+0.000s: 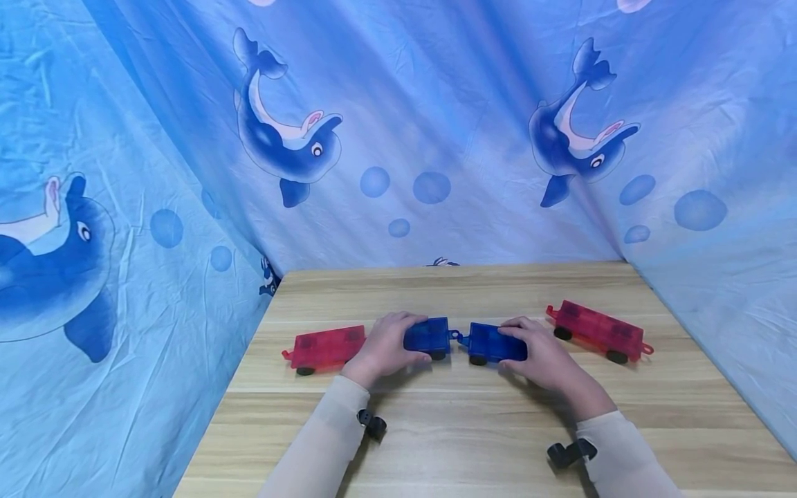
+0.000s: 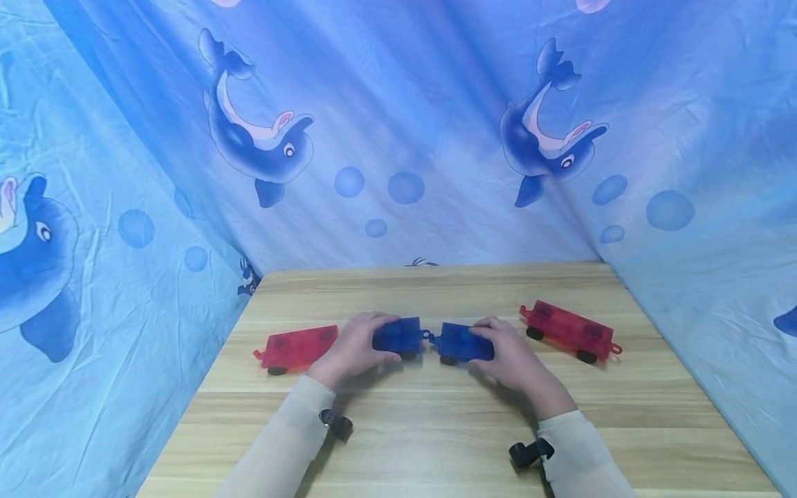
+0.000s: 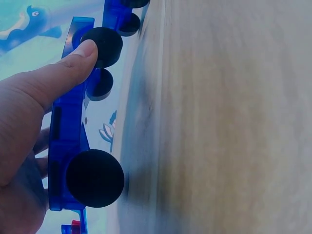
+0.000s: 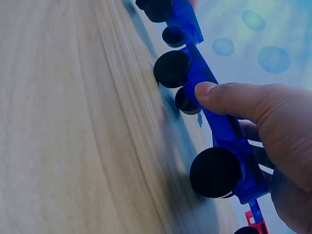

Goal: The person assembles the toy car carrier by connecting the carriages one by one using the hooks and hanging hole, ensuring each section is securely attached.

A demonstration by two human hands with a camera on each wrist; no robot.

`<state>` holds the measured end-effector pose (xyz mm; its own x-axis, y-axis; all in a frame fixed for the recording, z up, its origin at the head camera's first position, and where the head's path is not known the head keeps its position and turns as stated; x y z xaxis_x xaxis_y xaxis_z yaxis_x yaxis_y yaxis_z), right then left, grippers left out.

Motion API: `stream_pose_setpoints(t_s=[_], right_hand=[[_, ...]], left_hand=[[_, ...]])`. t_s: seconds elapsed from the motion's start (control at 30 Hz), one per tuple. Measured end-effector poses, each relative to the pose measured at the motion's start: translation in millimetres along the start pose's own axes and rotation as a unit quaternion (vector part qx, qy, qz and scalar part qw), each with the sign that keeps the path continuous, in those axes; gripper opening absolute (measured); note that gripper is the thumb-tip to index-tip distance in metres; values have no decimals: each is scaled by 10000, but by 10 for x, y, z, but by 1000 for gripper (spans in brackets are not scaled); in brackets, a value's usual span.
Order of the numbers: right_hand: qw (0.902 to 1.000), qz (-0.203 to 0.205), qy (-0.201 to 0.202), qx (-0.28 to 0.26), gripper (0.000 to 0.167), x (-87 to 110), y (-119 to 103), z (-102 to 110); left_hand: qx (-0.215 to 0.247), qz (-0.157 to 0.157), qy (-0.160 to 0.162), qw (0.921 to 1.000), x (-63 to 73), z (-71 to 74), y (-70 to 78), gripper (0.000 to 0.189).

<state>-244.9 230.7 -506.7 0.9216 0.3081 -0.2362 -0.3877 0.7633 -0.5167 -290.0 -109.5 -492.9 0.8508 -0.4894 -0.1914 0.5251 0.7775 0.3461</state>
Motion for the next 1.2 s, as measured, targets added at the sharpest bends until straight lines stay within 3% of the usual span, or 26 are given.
stream_pose_setpoints(t_s=[0.3, 1.2], right_hand=[[9999, -107, -90, -30, 66, -3, -38, -15], [9998, 153, -10, -155, 66, -7, -85, -34]], left_hand=[[-14, -22, -2, 10000, -2, -4, 5, 83], [-68, -11, -95, 9999, -20, -32, -9, 84]])
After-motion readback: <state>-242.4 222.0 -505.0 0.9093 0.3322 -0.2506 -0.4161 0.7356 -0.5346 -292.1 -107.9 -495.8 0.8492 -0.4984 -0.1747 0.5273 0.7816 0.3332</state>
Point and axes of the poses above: each hand's wrist, its own x-axis away from the middle knuckle, its own z-axis out of the back of the hand, y = z × x, the point moved 1 cm from there along -x, towards the middle knuckle, and after that the axes turned 3 degrees about -x, right-handed, at the moved point
